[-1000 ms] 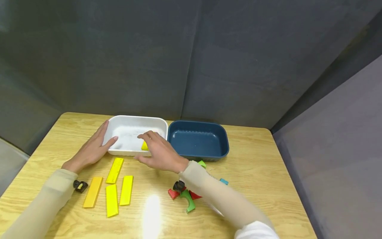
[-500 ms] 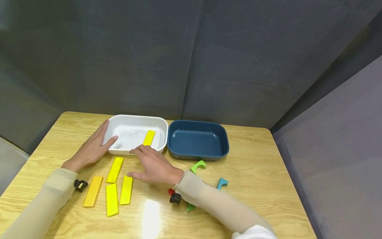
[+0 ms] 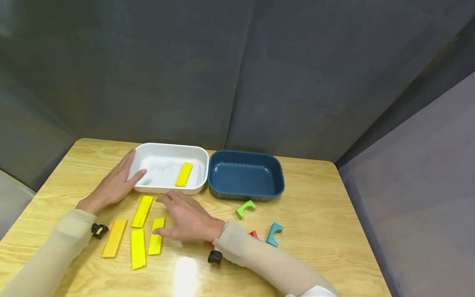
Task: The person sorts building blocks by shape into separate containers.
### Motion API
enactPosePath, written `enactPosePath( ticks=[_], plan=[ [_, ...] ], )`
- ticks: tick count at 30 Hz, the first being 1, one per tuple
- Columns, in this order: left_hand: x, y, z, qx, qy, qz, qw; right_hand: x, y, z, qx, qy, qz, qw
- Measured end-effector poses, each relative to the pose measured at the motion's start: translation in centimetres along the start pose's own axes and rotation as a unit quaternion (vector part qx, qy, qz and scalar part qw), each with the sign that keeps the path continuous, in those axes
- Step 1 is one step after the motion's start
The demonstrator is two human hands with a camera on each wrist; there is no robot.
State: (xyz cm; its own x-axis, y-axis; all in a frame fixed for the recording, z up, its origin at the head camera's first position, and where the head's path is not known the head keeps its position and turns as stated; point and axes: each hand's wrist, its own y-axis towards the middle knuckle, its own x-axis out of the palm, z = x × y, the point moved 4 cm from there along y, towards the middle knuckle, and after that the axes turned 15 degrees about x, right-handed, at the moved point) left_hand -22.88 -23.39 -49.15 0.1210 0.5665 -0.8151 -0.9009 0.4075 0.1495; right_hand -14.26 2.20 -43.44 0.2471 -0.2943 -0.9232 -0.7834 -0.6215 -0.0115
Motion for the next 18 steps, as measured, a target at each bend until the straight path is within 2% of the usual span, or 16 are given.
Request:
enactPosePath(
  ticks=[4, 18],
  plan=[
    [-0.3, 0.1, 0.0, -0.001, 0.004, 0.006, 1.0000, 0.3, -0.1, -0.1, 0.001, -0.003, -0.004, 1.0000],
    [0.2, 0.1, -0.1, -0.002, 0.000, 0.006, 1.0000, 1.7, -1.2, 0.4, 0.004, -0.008, -0.003, 0.9999]
  ],
)
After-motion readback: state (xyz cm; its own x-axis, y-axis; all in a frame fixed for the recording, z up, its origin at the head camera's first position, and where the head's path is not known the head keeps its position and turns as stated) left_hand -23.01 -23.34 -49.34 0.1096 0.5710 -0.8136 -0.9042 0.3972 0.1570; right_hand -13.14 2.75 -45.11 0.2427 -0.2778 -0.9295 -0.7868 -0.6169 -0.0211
